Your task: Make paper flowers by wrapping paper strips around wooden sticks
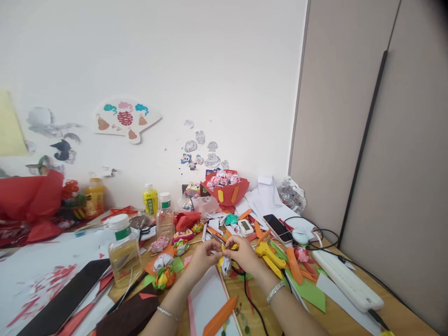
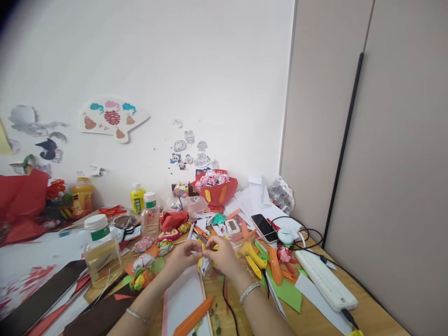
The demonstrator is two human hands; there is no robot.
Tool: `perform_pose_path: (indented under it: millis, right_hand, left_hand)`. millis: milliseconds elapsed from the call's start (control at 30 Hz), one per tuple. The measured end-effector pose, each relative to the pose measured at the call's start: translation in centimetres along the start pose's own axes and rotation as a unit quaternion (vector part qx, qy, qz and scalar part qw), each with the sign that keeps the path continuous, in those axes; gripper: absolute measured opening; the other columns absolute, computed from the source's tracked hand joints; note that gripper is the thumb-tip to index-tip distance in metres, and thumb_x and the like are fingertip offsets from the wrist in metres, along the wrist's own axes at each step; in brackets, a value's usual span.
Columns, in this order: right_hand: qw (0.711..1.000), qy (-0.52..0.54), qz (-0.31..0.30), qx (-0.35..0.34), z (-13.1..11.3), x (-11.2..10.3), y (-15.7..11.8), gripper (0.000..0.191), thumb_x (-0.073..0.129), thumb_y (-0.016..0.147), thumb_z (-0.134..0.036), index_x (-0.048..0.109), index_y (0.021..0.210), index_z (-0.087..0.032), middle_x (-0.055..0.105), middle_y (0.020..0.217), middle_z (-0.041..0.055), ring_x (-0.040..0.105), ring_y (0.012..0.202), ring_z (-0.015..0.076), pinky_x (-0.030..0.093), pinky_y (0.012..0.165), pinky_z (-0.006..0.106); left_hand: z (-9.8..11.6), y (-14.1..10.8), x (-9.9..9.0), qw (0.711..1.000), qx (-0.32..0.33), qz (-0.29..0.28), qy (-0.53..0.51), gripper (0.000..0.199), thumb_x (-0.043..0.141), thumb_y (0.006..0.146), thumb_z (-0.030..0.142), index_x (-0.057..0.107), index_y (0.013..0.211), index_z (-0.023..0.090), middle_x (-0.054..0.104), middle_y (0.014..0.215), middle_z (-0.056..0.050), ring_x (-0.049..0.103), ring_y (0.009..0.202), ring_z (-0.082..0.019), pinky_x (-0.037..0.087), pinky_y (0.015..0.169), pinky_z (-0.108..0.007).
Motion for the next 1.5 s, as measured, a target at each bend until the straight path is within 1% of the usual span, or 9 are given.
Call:
perform_pose_path:
  millis: [200,367,533,633,767,900,1100,1300,1500]
  right_hand:
    - [1.000,-0.009,-0.010,-0.005,0.2,-0.1,0.1,0.010,0.063,0.065,-0.016,0.058,0.073,-0.018,0.059,0.073,-0.0019,0.055,0.072,0.0146,0.042,0.067,0.024]
    - [1.000,-0.012,-0.015,-0.003,0.1,0.0,0.0,0.010,0.064,0.066,-0.019,0.058,0.074,-0.018,0.058,0.073,-0.0017,0.054,0.071,0.0140,0.042,0.065,0.023]
    - [0.997,0.056,-0.054,0.029,0.0,0.3,0.0,0.012,0.065,0.065,-0.021,0.057,0.073,-0.017,0.056,0.069,-0.0024,0.053,0.067,0.0123,0.042,0.061,0.022]
    - [0.990,0.070,-0.097,0.068,0.4,0.6,-0.2,0.015,0.067,0.062,-0.023,0.057,0.071,-0.017,0.055,0.065,-0.0031,0.051,0.062,0.0111,0.041,0.058,0.022]
    - [0.988,0.059,-0.110,0.091,1.4,0.8,-0.4,0.015,0.068,0.060,-0.021,0.056,0.068,-0.016,0.054,0.062,-0.0040,0.050,0.058,0.0096,0.039,0.055,0.020]
    - [0.991,0.042,-0.097,0.087,2.1,1.1,-0.4,0.013,0.065,0.061,-0.017,0.054,0.067,-0.017,0.053,0.061,-0.0050,0.048,0.057,0.0090,0.037,0.053,0.019]
    - [0.995,0.002,-0.068,0.076,2.3,1.1,-0.4,0.012,0.064,0.061,-0.014,0.052,0.062,-0.017,0.054,0.062,-0.0049,0.049,0.059,0.0108,0.036,0.055,0.021]
    - [0.991,0.031,-0.109,0.078,2.4,1.2,-0.4,0.014,0.064,0.060,-0.013,0.056,0.071,-0.017,0.057,0.066,-0.0043,0.054,0.064,0.0120,0.041,0.058,0.022]
    - [0.991,0.035,-0.102,0.075,2.3,1.2,-0.4,0.013,0.063,0.061,-0.012,0.056,0.071,-0.017,0.053,0.063,-0.0051,0.050,0.061,0.0099,0.039,0.056,0.020]
  left_hand:
    - [-0.5,-0.1,0.0,1.000,-0.016,0.015,0.018,0.021,0.066,0.061,0.034,0.060,0.066,0.015,0.061,0.066,-0.002,0.055,0.062,-0.015,0.043,0.059,-0.026]
    - [0.5,-0.3,-0.2,0.999,-0.015,0.014,0.031,0.022,0.066,0.061,0.036,0.055,0.062,0.016,0.055,0.062,0.002,0.050,0.060,-0.013,0.040,0.057,-0.024]
    - [1.6,-0.6,-0.1,0.999,-0.027,-0.029,0.027,0.028,0.067,0.061,0.040,0.051,0.061,0.017,0.051,0.060,0.004,0.047,0.059,-0.011,0.038,0.055,-0.022]
    - [1.5,-1.0,0.3,0.997,-0.052,-0.058,0.023,0.028,0.066,0.062,0.040,0.050,0.062,0.017,0.048,0.057,0.005,0.045,0.054,-0.010,0.037,0.051,-0.021]
    - [1.0,-1.4,0.8,0.993,-0.083,-0.071,0.032,0.026,0.064,0.063,0.039,0.051,0.064,0.016,0.048,0.054,0.007,0.044,0.048,-0.009,0.035,0.048,-0.021]
    - [0.8,-1.2,0.9,0.992,-0.093,-0.064,0.054,0.020,0.064,0.061,0.031,0.053,0.067,0.016,0.049,0.050,0.007,0.045,0.046,-0.009,0.034,0.046,-0.021]
    - [0.8,-1.0,0.4,0.993,-0.068,-0.031,0.090,0.011,0.060,0.058,0.021,0.050,0.057,0.017,0.052,0.051,0.006,0.045,0.050,-0.010,0.031,0.048,-0.021]
    - [1.2,-0.9,0.2,0.992,-0.056,-0.018,0.108,0.007,0.057,0.057,0.018,0.051,0.054,0.016,0.052,0.051,0.005,0.045,0.049,-0.009,0.031,0.048,-0.020]
    - [1.6,-1.0,0.4,0.991,-0.048,-0.008,0.124,0.004,0.054,0.057,0.018,0.052,0.054,0.017,0.054,0.050,0.004,0.046,0.050,-0.010,0.032,0.048,-0.021]
Point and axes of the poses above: each hand's wrist, its own y-axis towards the middle knuckle, its own x-axis out of the palm, z = x × y, the point moved 5 cm from there along y, towards the middle knuckle
